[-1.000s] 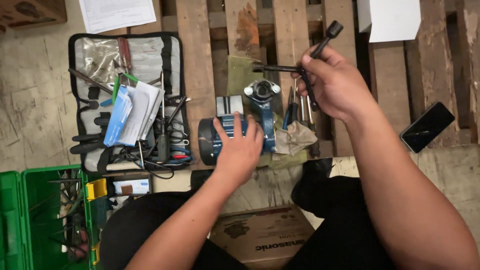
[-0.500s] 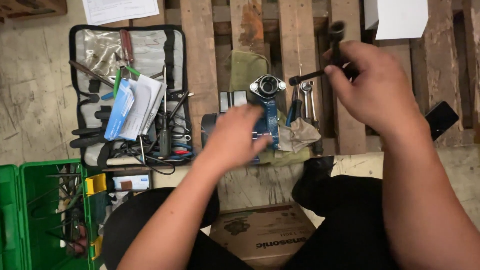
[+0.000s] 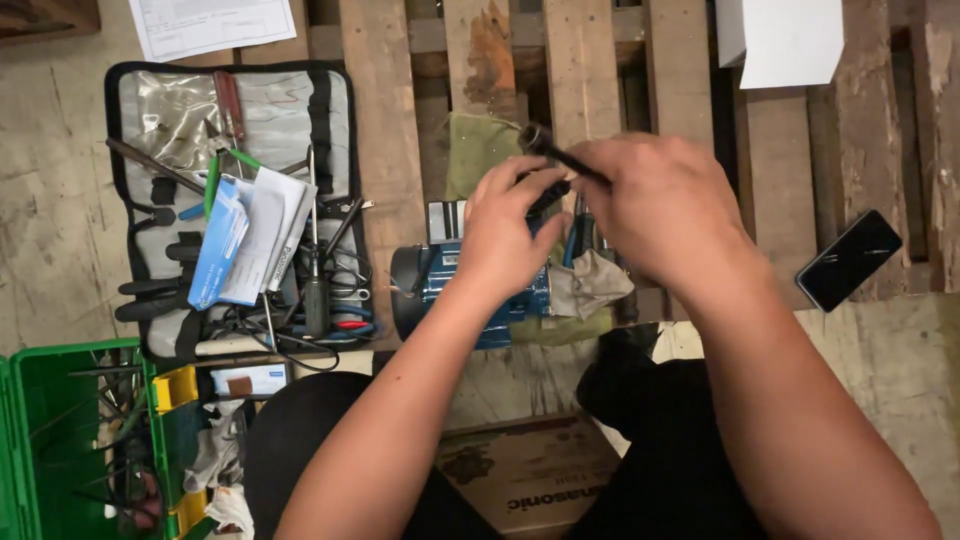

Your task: Disassembling a water pump by removing bolts and components using hand tools on a wooden workbench.

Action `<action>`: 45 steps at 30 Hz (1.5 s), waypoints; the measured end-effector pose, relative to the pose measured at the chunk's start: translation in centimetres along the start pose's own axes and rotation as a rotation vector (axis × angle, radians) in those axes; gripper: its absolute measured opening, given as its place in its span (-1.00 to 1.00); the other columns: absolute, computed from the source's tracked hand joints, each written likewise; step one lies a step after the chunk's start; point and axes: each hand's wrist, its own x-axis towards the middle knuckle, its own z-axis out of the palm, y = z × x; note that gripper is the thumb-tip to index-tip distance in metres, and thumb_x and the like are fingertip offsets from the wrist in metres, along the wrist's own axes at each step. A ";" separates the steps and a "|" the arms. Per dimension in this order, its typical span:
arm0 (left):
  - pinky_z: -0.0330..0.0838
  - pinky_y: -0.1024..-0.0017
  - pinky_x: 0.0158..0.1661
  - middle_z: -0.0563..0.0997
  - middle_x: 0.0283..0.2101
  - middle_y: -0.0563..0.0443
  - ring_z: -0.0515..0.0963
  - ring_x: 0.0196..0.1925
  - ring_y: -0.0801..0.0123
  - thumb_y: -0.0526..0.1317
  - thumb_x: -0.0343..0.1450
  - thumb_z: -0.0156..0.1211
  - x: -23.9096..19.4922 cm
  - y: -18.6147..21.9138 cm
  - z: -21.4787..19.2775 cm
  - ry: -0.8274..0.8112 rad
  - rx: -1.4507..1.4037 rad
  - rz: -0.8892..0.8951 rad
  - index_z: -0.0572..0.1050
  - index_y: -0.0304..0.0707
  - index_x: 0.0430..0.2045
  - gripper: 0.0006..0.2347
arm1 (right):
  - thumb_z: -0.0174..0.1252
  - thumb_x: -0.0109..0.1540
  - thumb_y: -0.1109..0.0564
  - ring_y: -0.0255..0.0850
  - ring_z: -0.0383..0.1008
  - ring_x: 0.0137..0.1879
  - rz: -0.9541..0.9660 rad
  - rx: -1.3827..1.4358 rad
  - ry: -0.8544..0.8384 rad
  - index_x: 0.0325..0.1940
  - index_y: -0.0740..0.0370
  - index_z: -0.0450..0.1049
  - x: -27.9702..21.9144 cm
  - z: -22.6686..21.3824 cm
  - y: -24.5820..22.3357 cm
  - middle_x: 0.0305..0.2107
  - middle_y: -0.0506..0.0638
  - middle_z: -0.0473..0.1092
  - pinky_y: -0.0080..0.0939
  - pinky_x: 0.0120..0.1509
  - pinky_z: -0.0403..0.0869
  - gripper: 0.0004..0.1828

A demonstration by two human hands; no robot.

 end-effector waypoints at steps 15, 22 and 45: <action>0.19 -0.24 0.36 0.31 0.27 -0.56 0.27 0.39 -0.46 -0.31 0.30 0.46 -1.1 1.1 1.1 0.149 -0.006 -0.140 0.14 -0.37 0.39 -0.25 | 0.04 0.33 0.06 0.18 0.65 -0.09 0.174 -0.381 -0.005 0.02 0.19 0.56 -0.6 3.5 -2.4 -0.33 0.18 0.57 0.09 -0.11 0.62 -0.72; 0.33 -0.05 0.29 0.38 0.18 -0.40 0.45 0.24 -0.30 -0.20 0.15 0.48 -1.8 -2.8 3.2 0.136 0.209 -0.211 0.18 -0.48 0.32 -0.18 | -0.08 0.32 0.05 0.16 0.64 -0.22 0.333 -0.275 0.137 -0.06 0.19 0.53 2.1 5.7 -3.2 -0.43 0.08 0.53 0.11 -0.19 0.57 -0.70; 0.41 0.00 0.04 0.45 0.12 -0.31 0.49 0.09 -0.23 0.05 0.41 0.34 -1.3 -5.4 2.4 0.142 0.143 0.044 0.28 -0.42 0.19 -0.39 | 0.22 0.14 0.01 0.01 0.57 -0.57 0.016 -0.579 0.166 -0.25 0.08 0.47 3.1 6.8 0.0 -0.58 -0.06 0.54 0.02 -0.62 0.43 -0.82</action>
